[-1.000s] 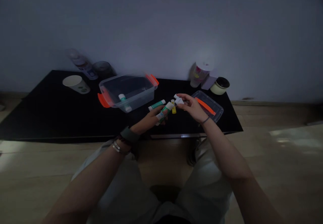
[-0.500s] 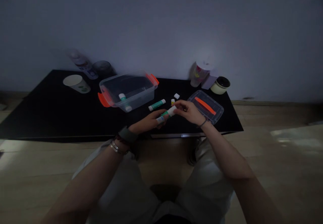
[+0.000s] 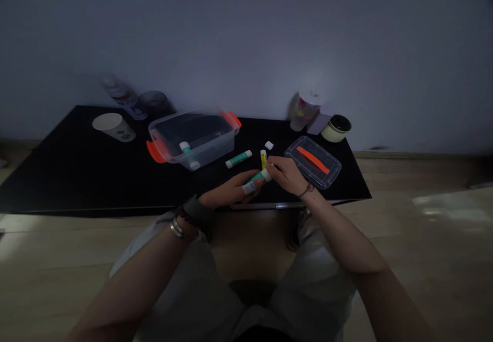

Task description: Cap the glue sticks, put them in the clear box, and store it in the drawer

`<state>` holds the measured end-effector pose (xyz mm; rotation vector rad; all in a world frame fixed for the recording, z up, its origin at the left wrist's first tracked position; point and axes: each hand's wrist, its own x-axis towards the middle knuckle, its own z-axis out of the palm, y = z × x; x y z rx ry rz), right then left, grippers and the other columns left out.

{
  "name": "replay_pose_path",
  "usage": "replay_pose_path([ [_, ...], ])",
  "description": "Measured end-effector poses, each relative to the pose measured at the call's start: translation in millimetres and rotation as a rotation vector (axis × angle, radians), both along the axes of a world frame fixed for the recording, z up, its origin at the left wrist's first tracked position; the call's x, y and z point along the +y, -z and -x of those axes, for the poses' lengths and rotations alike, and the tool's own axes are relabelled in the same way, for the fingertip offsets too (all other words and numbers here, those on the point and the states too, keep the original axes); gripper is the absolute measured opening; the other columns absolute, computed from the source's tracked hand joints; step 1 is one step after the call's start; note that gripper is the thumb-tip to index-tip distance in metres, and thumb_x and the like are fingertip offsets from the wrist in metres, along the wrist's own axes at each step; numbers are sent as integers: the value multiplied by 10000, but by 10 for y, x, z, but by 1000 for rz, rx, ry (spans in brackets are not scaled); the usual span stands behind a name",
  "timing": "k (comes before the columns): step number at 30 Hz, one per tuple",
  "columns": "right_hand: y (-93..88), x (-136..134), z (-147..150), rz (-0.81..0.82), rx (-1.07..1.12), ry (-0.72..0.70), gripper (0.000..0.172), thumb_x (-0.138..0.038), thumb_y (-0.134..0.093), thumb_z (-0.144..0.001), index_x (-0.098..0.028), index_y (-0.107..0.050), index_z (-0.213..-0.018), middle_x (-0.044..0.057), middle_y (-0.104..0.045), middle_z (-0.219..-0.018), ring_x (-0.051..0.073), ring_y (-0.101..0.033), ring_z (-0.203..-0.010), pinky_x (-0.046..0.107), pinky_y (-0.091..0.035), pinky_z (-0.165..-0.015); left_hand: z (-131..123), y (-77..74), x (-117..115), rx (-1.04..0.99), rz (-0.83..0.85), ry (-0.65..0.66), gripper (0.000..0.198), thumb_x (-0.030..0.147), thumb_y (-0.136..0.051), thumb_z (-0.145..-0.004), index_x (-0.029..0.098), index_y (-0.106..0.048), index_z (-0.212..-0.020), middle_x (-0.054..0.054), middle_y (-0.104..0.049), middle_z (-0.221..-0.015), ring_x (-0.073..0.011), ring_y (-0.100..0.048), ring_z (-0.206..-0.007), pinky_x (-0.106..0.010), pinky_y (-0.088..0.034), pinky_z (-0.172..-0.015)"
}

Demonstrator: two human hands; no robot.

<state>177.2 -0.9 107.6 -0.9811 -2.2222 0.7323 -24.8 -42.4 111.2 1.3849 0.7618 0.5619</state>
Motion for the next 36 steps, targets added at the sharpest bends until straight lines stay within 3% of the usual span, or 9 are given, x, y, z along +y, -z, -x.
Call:
replay_pose_path([
  [9,97,-55,151,20,85,106,500,-572,-309,-989,-225,-363,-633,-38,-375,-551,109,-393,-508,266,-260,-539,42,-3,-13,211,-250,-60,442,612,-420,-959,180,-502,-917,32,-497,-659,-97,-447,-530,-234,-384,-503],
  [15,152,-36,185,30,16,163,508,-550,-279,-1017,-223,-364,-638,-34,-394,-550,110,-411,-519,263,-271,-559,-11,43,-7,659,-579,-148,342,453,-428,-984,167,-539,-1135,-86,-692,-920,-218,-652,-757,-310,-444,-660],
  [20,229,8,218,60,-35,189,490,-459,-334,-1042,-215,-404,-623,-19,-447,-567,121,-465,-549,268,-297,-583,-88,76,-51,952,-665,-217,340,444,-439,-989,203,-519,-1215,-120,-703,-1075,-281,-696,-899,-336,-477,-721],
  [23,223,1,223,93,-34,228,503,-440,-340,-1047,-215,-401,-601,-15,-450,-555,126,-469,-542,275,-302,-577,-67,75,-20,827,-586,-199,320,444,-437,-986,188,-529,-1154,-104,-683,-968,-247,-671,-810,-329,-477,-691],
  [27,74,-53,168,46,98,145,425,-470,-354,-1031,-216,-476,-713,-20,-484,-615,123,-487,-574,257,-337,-584,-5,9,26,276,-163,-15,434,572,-346,-992,179,-527,-1033,-14,-556,-737,-122,-501,-560,-240,-408,-521],
  [30,-60,-93,115,-2,123,77,319,-449,-402,-1012,-214,-544,-850,-25,-523,-649,118,-485,-563,246,-344,-578,-2,-60,9,65,39,70,502,651,-370,-960,178,-522,-1033,10,-511,-722,-86,-424,-523,-206,-346,-467],
  [33,-108,-111,113,-31,35,108,290,-377,-370,-1012,-213,-553,-859,-20,-535,-630,117,-482,-535,250,-330,-574,-41,-64,-19,157,-105,23,494,637,-354,-971,175,-521,-1024,-6,-540,-740,-105,-465,-549,-229,-378,-506],
  [36,-65,-110,166,-20,-47,216,273,-327,-347,-1006,-216,-559,-875,-10,-549,-642,128,-495,-539,256,-328,-589,-97,-2,-35,551,-438,-104,411,530,-388,-994,161,-532,-1101,-70,-629,-836,-180,-592,-660,-293,-442,-615],
])
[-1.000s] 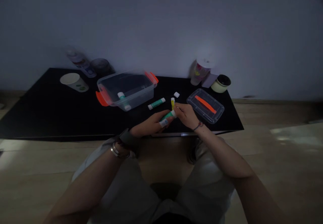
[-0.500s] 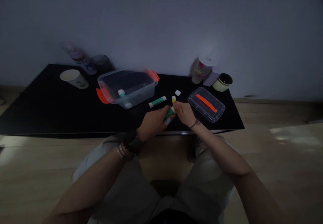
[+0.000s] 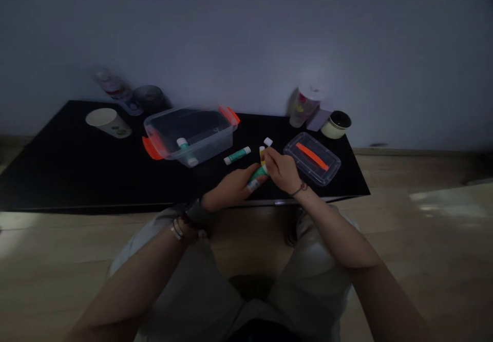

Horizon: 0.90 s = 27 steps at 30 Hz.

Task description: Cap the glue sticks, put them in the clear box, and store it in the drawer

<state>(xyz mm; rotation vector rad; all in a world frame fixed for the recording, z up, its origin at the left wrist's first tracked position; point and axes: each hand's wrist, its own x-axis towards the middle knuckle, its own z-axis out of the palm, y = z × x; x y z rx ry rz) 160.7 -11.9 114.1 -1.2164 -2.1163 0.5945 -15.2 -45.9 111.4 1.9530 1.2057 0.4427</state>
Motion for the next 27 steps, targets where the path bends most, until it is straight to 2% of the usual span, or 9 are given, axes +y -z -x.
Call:
replay_pose_path([
  [3,71,17,47,87,-10,98,253,-313,-340,-1003,-226,-557,-907,-11,-556,-675,141,-506,-555,264,-339,-608,-40,65,-5,341,-216,-106,370,480,-448,-987,175,-529,-1181,-128,-671,-1002,-267,-669,-823,-347,-467,-702],
  [5,101,32,50,161,38,96,277,-359,-338,-1008,-228,-538,-867,-13,-545,-691,146,-513,-587,268,-349,-622,-36,82,2,334,-175,-107,360,493,-441,-989,189,-528,-1161,-112,-667,-969,-254,-666,-805,-335,-469,-693],
  [10,76,46,-20,193,242,-153,379,-491,-350,-1003,-218,-499,-787,-18,-491,-687,132,-474,-623,257,-360,-612,94,31,45,-345,395,59,484,638,-309,-979,195,-487,-1051,4,-517,-730,-109,-455,-521,-233,-376,-496],
  [12,51,39,-44,134,246,-204,327,-457,-402,-986,-217,-490,-782,-24,-483,-666,125,-458,-597,256,-342,-593,137,22,49,-470,495,117,503,667,-323,-963,196,-482,-1035,18,-490,-723,-90,-409,-505,-218,-347,-470],
  [15,31,35,-47,98,158,-178,256,-369,-437,-960,-226,-437,-748,-40,-449,-609,113,-417,-533,261,-302,-568,132,48,28,-349,339,110,470,633,-331,-976,192,-493,-1004,0,-530,-736,-108,-467,-543,-231,-389,-501],
  [19,41,60,0,154,40,-99,229,-266,-427,-950,-230,-398,-726,-46,-439,-590,111,-404,-518,259,-283,-563,33,82,-32,181,-74,-37,359,489,-379,-1008,187,-512,-1152,-89,-672,-914,-210,-650,-738,-303,-472,-646],
  [22,84,89,35,200,22,-34,271,-233,-402,-954,-228,-375,-684,-42,-432,-588,115,-425,-539,253,-281,-562,-20,84,-58,429,-229,-100,341,455,-413,-1007,195,-510,-1206,-136,-695,-1056,-268,-694,-850,-340,-483,-700],
  [24,113,95,41,220,47,-20,316,-277,-388,-977,-225,-370,-665,-38,-426,-591,117,-439,-554,250,-283,-562,-10,86,-49,376,-188,-103,335,460,-399,-1010,191,-513,-1174,-127,-692,-1016,-255,-689,-814,-336,-483,-685],
  [27,115,69,20,173,108,-61,338,-402,-403,-1002,-222,-434,-718,-38,-441,-609,118,-450,-560,251,-291,-569,60,94,-12,-18,72,-19,386,522,-321,-1017,189,-503,-1088,-52,-632,-822,-169,-608,-645,-283,-465,-599],
])
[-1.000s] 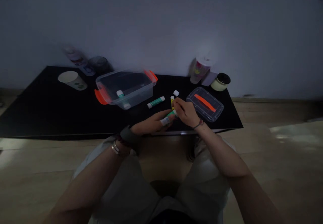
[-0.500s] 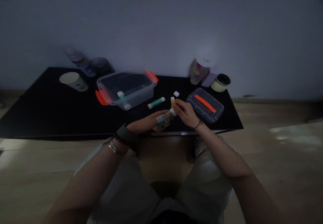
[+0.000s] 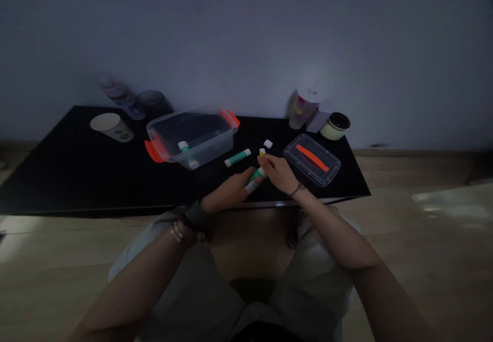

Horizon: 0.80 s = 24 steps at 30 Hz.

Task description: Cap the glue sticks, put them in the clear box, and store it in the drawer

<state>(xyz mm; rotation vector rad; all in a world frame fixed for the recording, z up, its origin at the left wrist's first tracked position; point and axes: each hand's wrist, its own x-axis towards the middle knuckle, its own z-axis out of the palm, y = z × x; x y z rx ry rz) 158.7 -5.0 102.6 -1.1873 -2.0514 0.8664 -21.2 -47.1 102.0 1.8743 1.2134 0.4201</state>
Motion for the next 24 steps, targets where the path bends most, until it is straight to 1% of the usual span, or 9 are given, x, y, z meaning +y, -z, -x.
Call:
replay_pose_path([
  [2,-31,-28,-20,-62,21,-46,301,-436,-429,-996,-222,-475,-790,-40,-461,-625,116,-446,-551,252,-297,-575,47,0,15,-272,190,66,451,590,-282,-1005,192,-489,-1050,-4,-563,-744,-124,-524,-564,-245,-433,-533],
  [4,-68,-48,-30,-95,6,-67,269,-419,-433,-991,-225,-474,-810,-41,-464,-622,115,-435,-534,252,-294,-574,67,-9,13,-373,247,86,475,620,-291,-992,190,-490,-1023,14,-527,-720,-108,-481,-545,-230,-414,-510],
  [6,-86,-52,-23,-95,-38,-40,263,-392,-423,-990,-229,-456,-788,-40,-456,-609,116,-429,-522,254,-284,-570,56,-18,3,-302,165,67,451,592,-318,-996,185,-507,-1026,8,-539,-718,-114,-490,-557,-238,-424,-529],
  [8,-74,-43,-4,-83,-85,7,256,-373,-421,-990,-231,-456,-780,-39,-456,-606,120,-437,-521,255,-280,-572,29,-13,-1,-113,22,19,406,531,-350,-1003,174,-524,-1089,-18,-589,-748,-142,-541,-593,-266,-451,-575],
  [12,1,-23,29,-58,-68,73,255,-399,-442,-990,-229,-485,-805,-38,-473,-623,128,-477,-556,253,-301,-587,-12,49,16,240,-195,-65,376,444,-408,-995,161,-530,-1211,-111,-678,-954,-252,-668,-811,-360,-507,-723],
  [14,27,-25,27,-52,-11,77,266,-441,-465,-985,-226,-499,-832,-37,-488,-649,126,-484,-580,248,-321,-594,-9,77,32,230,-279,-76,374,432,-423,-991,171,-538,-1233,-133,-673,-1079,-281,-666,-975,-401,-518,-835],
  [17,23,-40,5,-60,68,56,286,-499,-500,-971,-218,-541,-937,-33,-516,-712,125,-494,-619,244,-364,-614,31,73,73,104,-401,-104,365,420,-497,-960,182,-580,-1222,-134,-625,-1196,-269,-609,-1128,-411,-493,-971],
  [20,-6,-51,-24,-83,127,18,324,-482,-460,-998,-211,-551,-1150,-10,-557,-806,134,-527,-678,258,-414,-654,140,33,181,24,-466,-205,324,389,-558,-926,179,-629,-1162,-112,-629,-1143,-245,-608,-1086,-398,-490,-975],
  [24,-5,-33,-56,-104,130,-1,346,-428,-433,-1019,-201,-509,-1269,17,-583,-899,137,-539,-707,275,-441,-683,446,-37,470,-62,-499,-522,320,352,-619,-892,154,-620,-1143,-97,-656,-1114,-218,-610,-1025,-361,-503,-922],
])
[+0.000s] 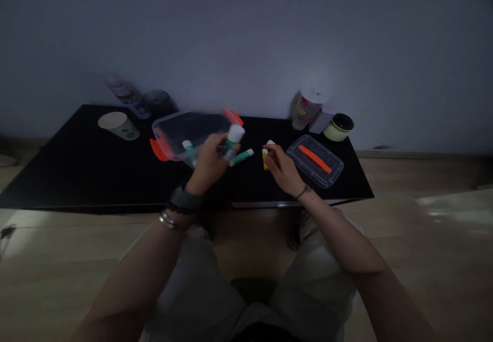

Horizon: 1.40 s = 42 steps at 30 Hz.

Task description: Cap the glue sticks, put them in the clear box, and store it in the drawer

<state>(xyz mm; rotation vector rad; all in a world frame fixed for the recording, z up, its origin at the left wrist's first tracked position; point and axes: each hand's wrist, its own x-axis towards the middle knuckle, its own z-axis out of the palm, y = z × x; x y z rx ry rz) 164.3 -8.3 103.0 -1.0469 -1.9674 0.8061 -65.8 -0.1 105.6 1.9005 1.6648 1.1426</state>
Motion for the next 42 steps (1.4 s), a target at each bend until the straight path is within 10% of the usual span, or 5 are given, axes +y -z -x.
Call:
replay_pose_path([
  [9,83,5,-50,-56,-161,-53,355,-397,-456,-1014,-187,-523,-1292,54,-623,-971,159,-576,-778,296,-461,-716,752,-238,570,-3,118,-373,756,259,-705,-878,140,-243,-1464,-5,-671,-1032,-115,-580,-830,-268,-488,-829],
  [19,73,5,-97,-133,-317,-34,354,-398,-476,-1009,-186,-545,-1284,83,-657,-1026,189,-627,-822,303,-463,-679,1035,206,924,407,418,-191,430,323,-825,-779,80,-590,-1046,55,-606,-619,-110,-486,-600,-242,-443,-759],
  [31,115,34,-203,-175,-447,-10,331,-384,-489,-1011,-167,-574,-1246,110,-679,-1117,207,-662,-908,309,-490,-729,970,227,852,581,585,-169,319,274,-690,-854,145,-499,-633,-10,-500,-552,-191,-575,-723,-374,-480,-812],
  [38,138,105,-255,-183,-525,47,301,-367,-484,-1016,-173,-589,-1220,91,-676,-1075,206,-652,-942,298,-479,-749,618,-135,664,593,251,-249,369,290,-500,-966,72,-584,-1252,-185,-676,-1180,-287,-617,-1070,-393,-472,-923],
  [42,185,228,-332,-171,-585,131,255,-341,-516,-998,-176,-618,-1163,87,-677,-1050,212,-642,-933,299,-464,-740,247,-190,225,528,55,-71,316,246,-494,-937,184,-633,-1214,-102,-695,-1128,-252,-645,-1035,-332,-482,-881],
])
